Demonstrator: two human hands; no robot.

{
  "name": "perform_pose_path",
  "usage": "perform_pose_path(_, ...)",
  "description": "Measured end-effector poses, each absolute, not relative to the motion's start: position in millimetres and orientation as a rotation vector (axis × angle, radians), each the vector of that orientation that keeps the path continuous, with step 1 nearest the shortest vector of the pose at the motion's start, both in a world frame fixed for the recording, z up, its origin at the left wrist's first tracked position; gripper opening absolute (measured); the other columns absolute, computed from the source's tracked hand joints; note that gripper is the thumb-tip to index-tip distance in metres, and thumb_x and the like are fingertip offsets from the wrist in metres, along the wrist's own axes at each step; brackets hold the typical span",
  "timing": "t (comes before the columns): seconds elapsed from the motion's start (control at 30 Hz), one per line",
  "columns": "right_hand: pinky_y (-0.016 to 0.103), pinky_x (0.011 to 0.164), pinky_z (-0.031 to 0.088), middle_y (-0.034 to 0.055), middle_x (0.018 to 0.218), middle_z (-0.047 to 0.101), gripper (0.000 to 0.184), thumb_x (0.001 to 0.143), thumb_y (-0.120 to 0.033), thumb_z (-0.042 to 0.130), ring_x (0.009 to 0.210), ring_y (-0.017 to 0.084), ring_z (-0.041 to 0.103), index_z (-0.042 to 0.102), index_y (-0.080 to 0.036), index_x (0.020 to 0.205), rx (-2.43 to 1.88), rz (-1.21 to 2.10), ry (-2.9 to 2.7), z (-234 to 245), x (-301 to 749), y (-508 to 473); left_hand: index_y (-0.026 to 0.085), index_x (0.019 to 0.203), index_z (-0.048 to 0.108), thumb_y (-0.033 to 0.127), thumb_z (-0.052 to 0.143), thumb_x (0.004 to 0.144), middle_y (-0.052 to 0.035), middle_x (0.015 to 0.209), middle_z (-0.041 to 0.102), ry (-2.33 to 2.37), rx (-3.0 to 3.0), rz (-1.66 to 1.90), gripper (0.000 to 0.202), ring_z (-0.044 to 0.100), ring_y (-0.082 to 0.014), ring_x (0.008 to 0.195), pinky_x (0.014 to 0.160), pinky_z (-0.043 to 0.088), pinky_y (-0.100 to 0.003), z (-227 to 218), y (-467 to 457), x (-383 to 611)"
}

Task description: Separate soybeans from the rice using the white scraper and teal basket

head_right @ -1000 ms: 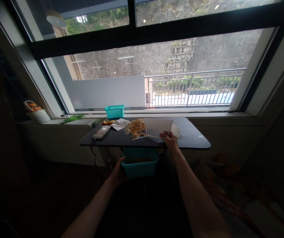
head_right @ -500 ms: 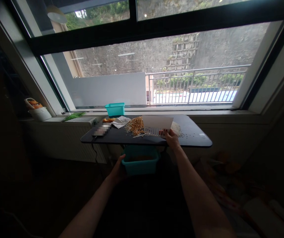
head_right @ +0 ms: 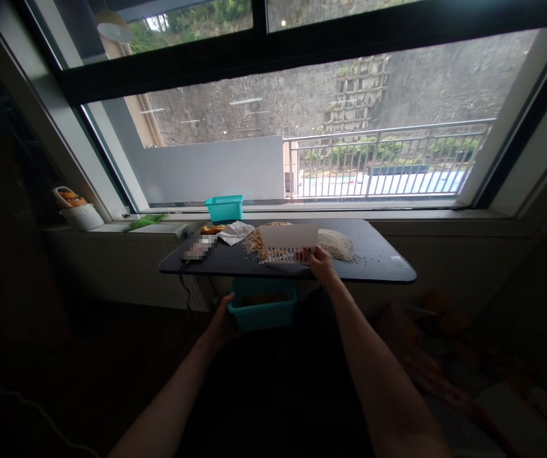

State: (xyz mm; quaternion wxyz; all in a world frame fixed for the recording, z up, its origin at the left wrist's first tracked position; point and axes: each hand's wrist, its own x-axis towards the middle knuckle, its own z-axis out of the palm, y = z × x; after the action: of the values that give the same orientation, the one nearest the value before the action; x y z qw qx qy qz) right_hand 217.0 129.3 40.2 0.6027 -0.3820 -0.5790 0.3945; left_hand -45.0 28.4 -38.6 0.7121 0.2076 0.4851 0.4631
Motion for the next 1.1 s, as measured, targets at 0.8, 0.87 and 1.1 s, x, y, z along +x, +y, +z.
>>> perform_pose_path(0.8,0.035,0.07,0.049,0.0031,0.073,0.065,0.035,0.068,-0.055,0.057,0.069,0.018,0.062,0.054,-0.02,0.074,-0.886,0.778,-1.289,43,175,132,0.022,0.122,0.045,0.061,0.047,0.073,-0.0119,0.115,0.057,1.037,0.532,1.02,0.063,0.054,-0.0281,0.103,0.076,0.048,-0.038,-42,25,-48)
perform_pose_path(0.87,0.035,0.071,0.049,0.0035,0.074,0.066,0.036,0.068,-0.055,0.057,0.071,0.018,0.062,0.055,-0.02,0.076,-0.865,0.797,-1.307,40,176,133,0.022,0.122,0.045,0.062,0.047,0.072,-0.0119,0.115,0.057,1.029,0.535,1.018,0.064,0.054,-0.0285,0.104,0.076,0.048,-0.039,-41,25,-48)
perform_pose_path(1.1,0.033,0.068,0.048,0.0034,0.074,0.064,0.038,0.066,-0.056,0.059,0.072,0.019,0.061,0.055,-0.02,0.077,-0.865,0.859,-1.408,43,167,131,0.022,0.118,0.048,0.06,0.049,0.072,-0.0116,0.113,0.057,1.049,0.516,1.007,0.061,0.054,-0.0283,0.103,0.076,0.048,-0.038,-37,24,-46)
